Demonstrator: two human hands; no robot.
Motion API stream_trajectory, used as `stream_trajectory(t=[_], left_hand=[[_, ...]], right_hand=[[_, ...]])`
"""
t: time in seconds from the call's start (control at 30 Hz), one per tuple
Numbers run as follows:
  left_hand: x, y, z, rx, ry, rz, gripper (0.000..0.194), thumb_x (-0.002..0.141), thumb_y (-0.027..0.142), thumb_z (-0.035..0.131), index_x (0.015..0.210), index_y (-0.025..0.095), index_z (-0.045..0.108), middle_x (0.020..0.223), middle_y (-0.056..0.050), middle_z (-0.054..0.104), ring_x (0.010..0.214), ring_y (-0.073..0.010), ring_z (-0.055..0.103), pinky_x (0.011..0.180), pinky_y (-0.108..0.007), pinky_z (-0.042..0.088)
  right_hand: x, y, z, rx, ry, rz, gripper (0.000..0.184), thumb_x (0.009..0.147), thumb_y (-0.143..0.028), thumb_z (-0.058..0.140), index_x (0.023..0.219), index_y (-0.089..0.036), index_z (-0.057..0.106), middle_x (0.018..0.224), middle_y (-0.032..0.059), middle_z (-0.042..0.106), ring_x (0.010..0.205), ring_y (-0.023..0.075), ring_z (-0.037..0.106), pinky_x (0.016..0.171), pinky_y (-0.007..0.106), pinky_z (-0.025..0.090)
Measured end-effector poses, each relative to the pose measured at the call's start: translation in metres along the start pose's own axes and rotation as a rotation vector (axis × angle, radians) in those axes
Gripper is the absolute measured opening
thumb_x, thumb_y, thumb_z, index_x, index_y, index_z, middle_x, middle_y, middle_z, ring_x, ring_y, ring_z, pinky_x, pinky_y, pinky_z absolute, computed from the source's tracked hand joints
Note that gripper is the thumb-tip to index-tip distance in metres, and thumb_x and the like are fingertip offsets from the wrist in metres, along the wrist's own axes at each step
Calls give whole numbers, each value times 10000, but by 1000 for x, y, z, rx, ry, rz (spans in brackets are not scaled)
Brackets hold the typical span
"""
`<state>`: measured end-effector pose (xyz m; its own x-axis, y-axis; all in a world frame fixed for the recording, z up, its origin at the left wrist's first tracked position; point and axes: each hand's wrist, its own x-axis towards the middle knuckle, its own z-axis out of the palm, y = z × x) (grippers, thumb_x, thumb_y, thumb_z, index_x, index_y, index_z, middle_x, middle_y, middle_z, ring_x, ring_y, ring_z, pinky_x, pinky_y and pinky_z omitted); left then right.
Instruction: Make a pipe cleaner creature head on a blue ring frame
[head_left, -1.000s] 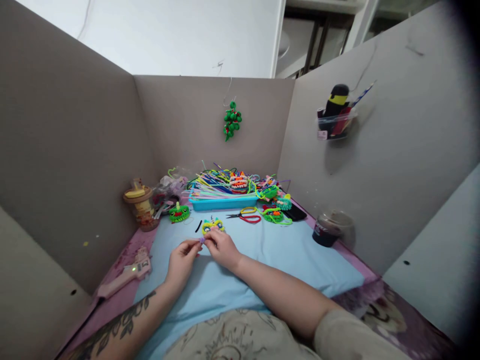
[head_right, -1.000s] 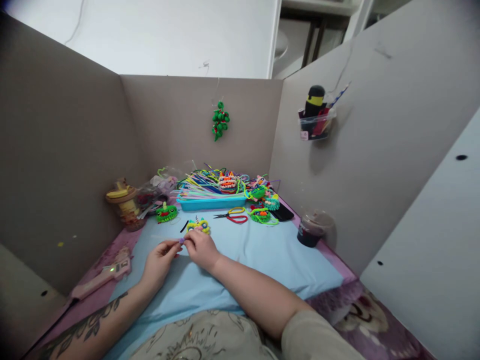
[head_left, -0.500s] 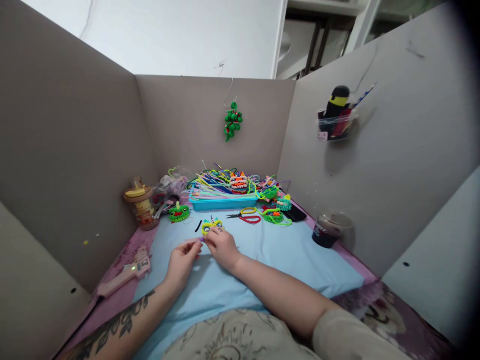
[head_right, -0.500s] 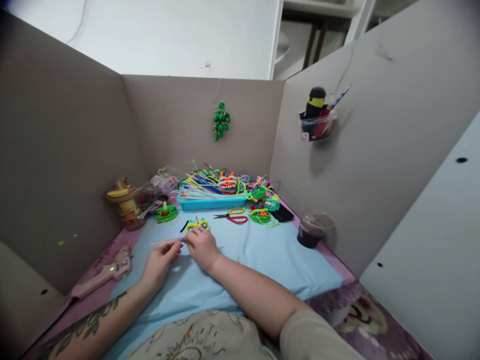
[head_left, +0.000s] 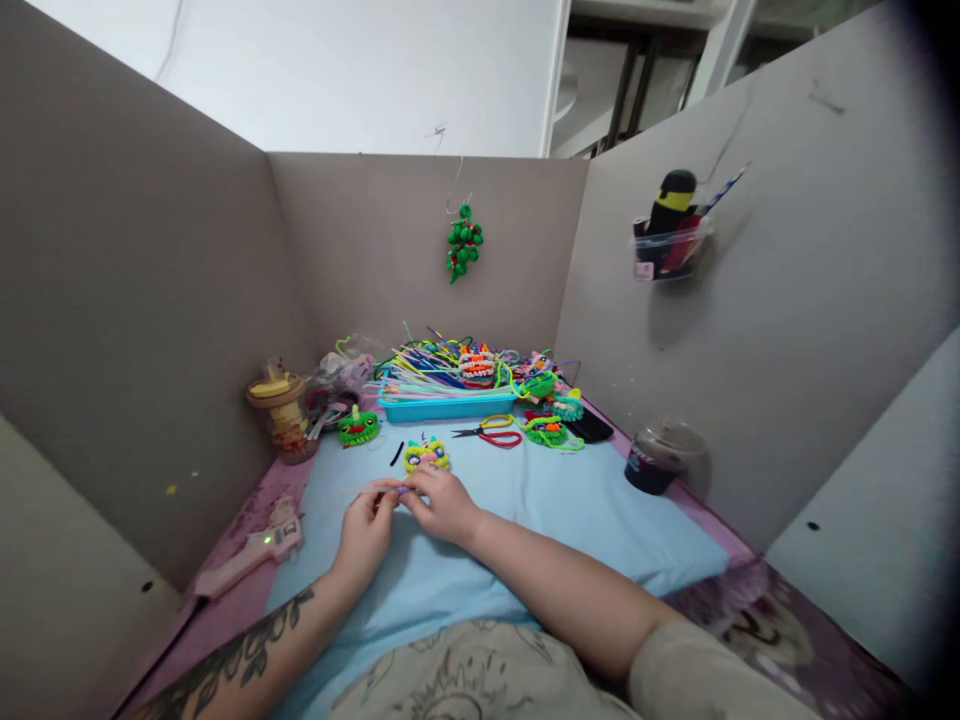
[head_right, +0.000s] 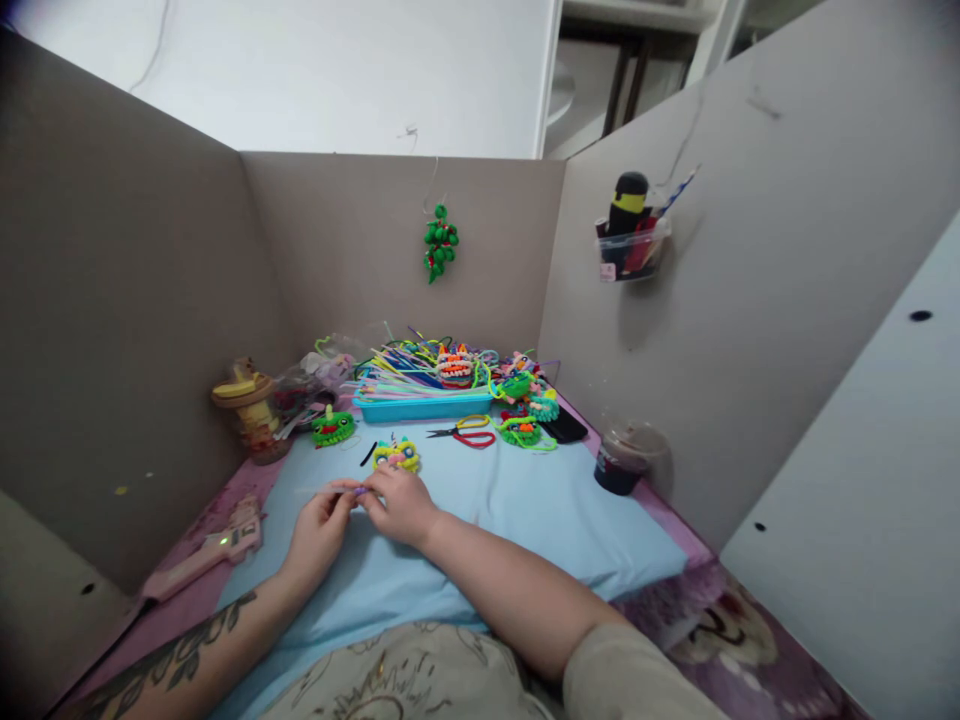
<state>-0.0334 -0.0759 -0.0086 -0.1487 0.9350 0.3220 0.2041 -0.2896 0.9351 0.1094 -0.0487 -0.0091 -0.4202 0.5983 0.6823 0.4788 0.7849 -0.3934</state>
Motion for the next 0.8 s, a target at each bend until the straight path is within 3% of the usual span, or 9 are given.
stream_trajectory(t=[0.3, 0.8], left_hand=[[0, 1, -1, -56, -27, -107, 361, 695, 441, 606, 900, 145, 629, 812, -77, 690, 730, -204, 639, 560, -259, 453], [-1, -2, 3, -185, -36, -217, 424, 636, 500, 651, 831, 123, 658, 729, -61, 668, 688, -178, 606, 534, -234, 454]], right_hand=[[3, 8, 4, 31, 79, 100, 197, 861, -237, 464, 706, -190, 576, 686, 15, 549, 751, 151, 521, 712, 262, 419], [1, 9, 5, -69, 79, 158, 133, 816, -222, 534, 700, -196, 594, 770, 24, 572, 816, 149, 549, 734, 247, 427]])
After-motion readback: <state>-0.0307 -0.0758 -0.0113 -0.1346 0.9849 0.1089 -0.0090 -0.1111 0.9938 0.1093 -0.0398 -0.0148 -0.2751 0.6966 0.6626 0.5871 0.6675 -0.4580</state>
